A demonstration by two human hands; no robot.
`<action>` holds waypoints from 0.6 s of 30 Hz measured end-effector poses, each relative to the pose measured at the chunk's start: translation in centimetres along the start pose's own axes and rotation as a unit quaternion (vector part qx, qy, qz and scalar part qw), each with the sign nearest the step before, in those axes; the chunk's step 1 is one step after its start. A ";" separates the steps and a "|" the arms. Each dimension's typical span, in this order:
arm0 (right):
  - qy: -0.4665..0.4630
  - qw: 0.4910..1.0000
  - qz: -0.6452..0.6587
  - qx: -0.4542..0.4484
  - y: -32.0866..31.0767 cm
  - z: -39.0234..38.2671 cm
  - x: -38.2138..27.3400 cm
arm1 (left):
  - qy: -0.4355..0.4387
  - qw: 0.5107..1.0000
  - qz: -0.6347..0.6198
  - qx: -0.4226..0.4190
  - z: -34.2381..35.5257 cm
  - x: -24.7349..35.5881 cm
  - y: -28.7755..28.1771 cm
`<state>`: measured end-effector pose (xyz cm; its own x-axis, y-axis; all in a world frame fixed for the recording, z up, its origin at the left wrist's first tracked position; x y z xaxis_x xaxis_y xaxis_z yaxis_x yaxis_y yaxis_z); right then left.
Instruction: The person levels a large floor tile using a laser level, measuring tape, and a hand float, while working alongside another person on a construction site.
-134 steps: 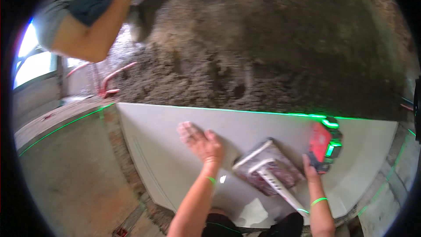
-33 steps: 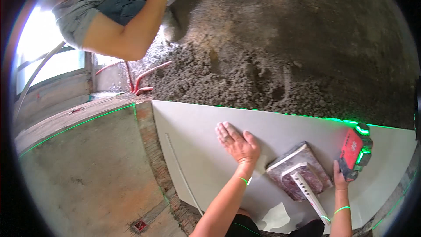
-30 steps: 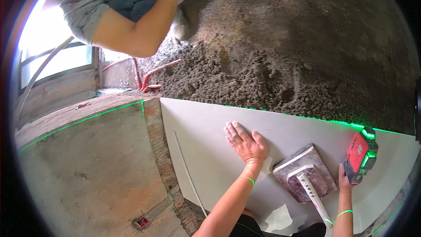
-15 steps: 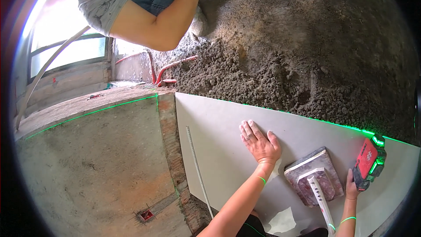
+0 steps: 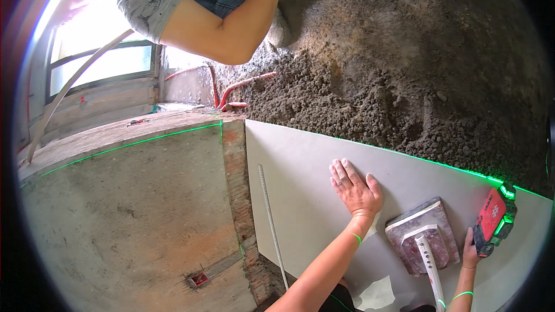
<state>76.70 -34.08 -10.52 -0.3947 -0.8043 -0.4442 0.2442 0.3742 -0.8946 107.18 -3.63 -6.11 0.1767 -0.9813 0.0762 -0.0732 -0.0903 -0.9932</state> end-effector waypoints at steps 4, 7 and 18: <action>-0.008 1.000 0.022 0.006 -0.1 0.8 -0.8 | 0.005 1.000 -0.005 0.004 0.1 0.0 0.0; -0.004 1.000 0.020 0.003 0.0 0.5 -0.5 | 0.004 1.000 -0.005 0.005 0.0 0.0 0.0; 0.008 0.999 0.035 -0.021 0.5 -0.1 0.2 | 0.008 1.000 -0.013 0.009 0.0 0.0 0.0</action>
<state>76.67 -33.98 -11.08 -0.3924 -0.7679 -0.5063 0.2341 0.4490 -0.8623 107.21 -3.60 -6.07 0.1632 -0.9812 0.1035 -0.0520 -0.1133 -0.9922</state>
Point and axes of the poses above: each hand's wrist, its own z-axis towards the middle knuckle, its own y-axis out of the palm, x = y × z, the point moved 6 cm from there along z, towards the middle knuckle, and after that the axes turned 8 degrees about -y, right-handed, at the moved point
